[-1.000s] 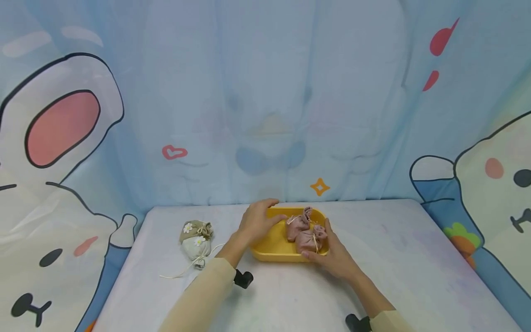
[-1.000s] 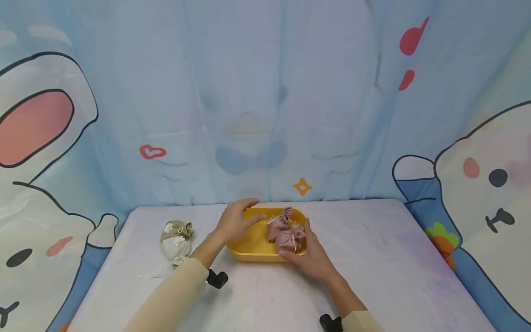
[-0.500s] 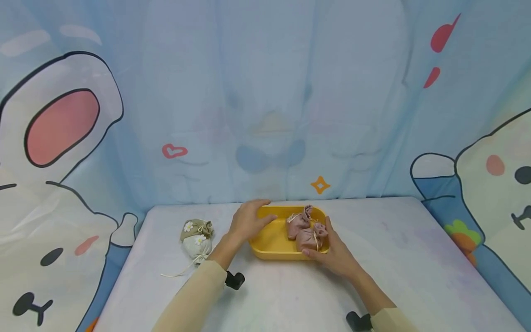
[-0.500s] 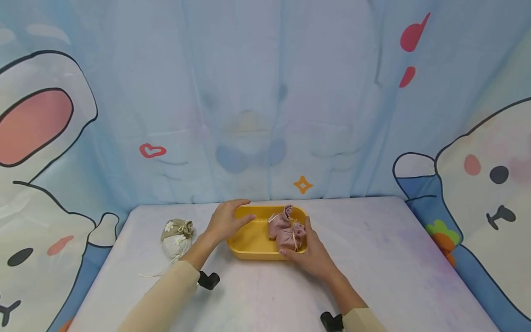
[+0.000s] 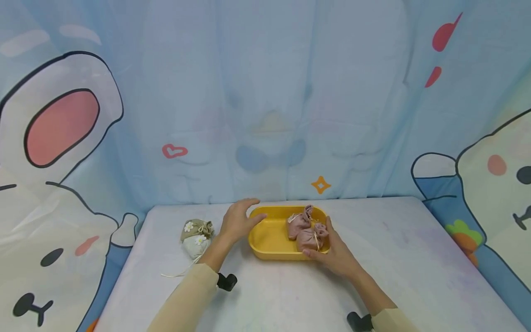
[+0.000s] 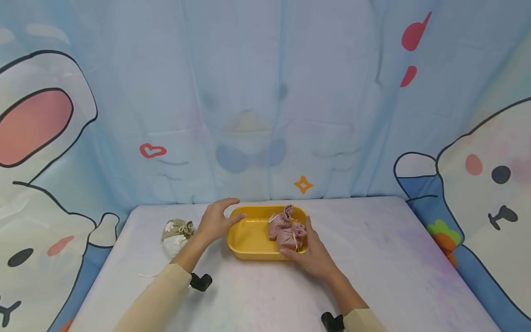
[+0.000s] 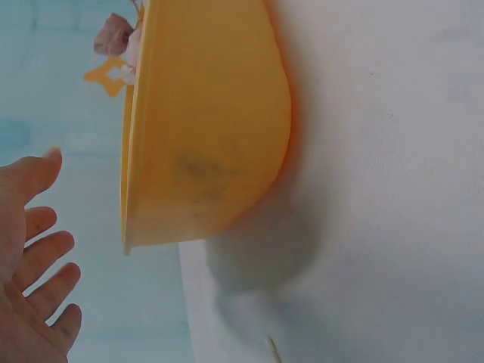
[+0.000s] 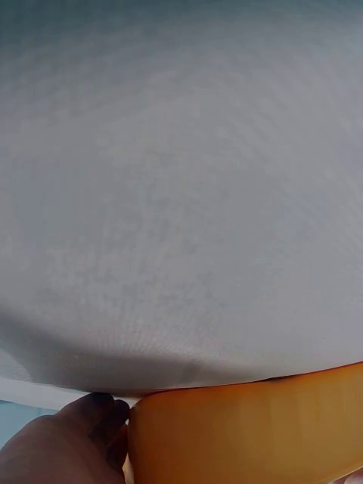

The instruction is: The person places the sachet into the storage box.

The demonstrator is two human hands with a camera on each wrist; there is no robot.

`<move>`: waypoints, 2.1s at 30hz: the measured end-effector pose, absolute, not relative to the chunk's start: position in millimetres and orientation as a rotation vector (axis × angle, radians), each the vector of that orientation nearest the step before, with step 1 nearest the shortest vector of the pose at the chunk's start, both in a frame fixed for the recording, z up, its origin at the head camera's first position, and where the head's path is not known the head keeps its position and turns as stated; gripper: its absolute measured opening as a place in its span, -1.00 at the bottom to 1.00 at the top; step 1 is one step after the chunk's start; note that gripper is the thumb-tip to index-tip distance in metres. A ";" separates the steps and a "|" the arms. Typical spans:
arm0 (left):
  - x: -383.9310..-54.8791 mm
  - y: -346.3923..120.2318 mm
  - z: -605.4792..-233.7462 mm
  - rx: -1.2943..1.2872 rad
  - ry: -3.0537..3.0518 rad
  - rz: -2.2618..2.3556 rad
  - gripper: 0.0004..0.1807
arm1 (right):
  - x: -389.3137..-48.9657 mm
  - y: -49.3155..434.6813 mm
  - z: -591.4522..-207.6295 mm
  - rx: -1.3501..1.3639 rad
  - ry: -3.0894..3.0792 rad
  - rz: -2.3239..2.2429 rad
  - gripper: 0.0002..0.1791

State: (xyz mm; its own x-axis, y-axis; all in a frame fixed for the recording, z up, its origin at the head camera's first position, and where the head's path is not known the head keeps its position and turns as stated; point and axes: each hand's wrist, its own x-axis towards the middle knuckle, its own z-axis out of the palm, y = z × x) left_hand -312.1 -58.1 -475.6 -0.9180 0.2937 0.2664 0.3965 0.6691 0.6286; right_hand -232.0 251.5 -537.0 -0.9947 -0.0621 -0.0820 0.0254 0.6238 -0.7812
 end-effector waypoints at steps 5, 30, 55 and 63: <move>-311.4 -63.4 -477.8 -0.565 -2.732 -1.065 -0.40 | -232.0 251.0 -537.6 -0.037 2.739 -1.326 0.48; -299.8 -101.0 -488.3 -0.403 -2.655 -1.120 -0.45 | -232.9 249.9 -539.6 -0.032 2.734 -1.318 0.50; -289.9 -161.2 -492.7 -0.207 -2.677 -1.171 -0.42 | -235.3 252.7 -539.5 -0.051 2.750 -1.321 0.50; -289.8 -177.4 -503.6 -0.093 -2.728 -1.165 -0.42 | -235.0 253.4 -540.5 -0.066 2.747 -1.329 0.49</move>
